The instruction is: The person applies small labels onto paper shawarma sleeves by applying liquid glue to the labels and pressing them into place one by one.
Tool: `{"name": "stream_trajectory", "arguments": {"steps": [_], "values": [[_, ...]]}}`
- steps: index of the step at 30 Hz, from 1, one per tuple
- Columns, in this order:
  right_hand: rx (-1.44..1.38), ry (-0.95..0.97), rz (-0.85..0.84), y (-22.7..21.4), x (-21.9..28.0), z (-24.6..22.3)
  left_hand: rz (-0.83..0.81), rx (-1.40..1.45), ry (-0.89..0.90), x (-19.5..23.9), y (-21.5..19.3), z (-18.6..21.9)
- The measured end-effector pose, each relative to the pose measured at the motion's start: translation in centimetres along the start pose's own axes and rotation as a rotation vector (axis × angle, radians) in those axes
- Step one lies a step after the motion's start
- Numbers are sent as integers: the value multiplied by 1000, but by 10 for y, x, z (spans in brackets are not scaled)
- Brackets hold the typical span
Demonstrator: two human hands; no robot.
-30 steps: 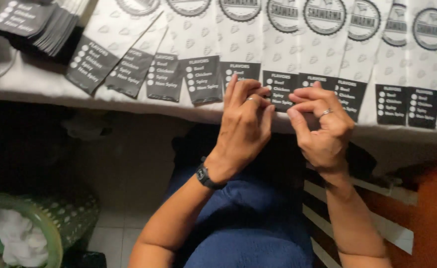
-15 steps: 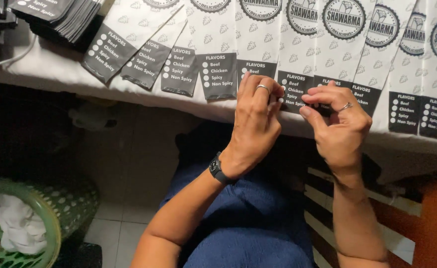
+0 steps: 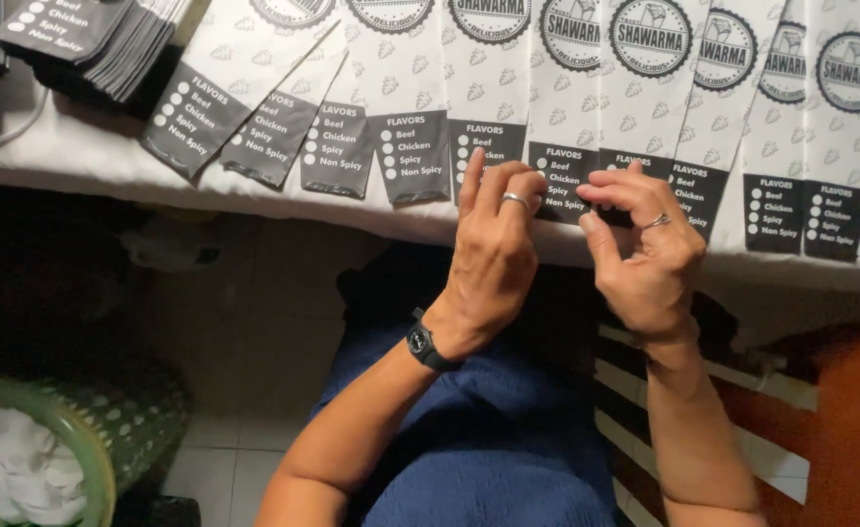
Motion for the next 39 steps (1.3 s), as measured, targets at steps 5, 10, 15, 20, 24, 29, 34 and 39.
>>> {"name": "stream_trajectory", "arguments": {"steps": [5,10,15,20,24,29,34,39], "values": [[60,-91,88,-3,3,-5,108,-3,183,23,-19,11],[63,-178,42,14,-8,-33,152,-75,137,28,-57,-18],[50,-259,-45,54,-11,-34,34,-158,274,20,-58,-20],[33,-240,-27,48,-6,-29,8,-70,239,21,-59,-27],[11,-242,17,46,-4,-26,-9,-8,224,22,-61,-33],[-20,-201,5,44,-10,-26,-30,28,162,19,-61,-36],[-90,-114,-26,42,-20,-22,-21,53,57,11,-58,-37],[-129,-28,-50,42,-25,-13,27,237,-175,7,-58,-60]]}}
Point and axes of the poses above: each hand's wrist, its own x-axis away from the middle knuckle, its own y-axis out of the palm, z = x × y, the point moved 10 cm from there along -x, towards the middle knuckle, and after that the axes turned 11 degrees about -z, right-handed, at the moved point
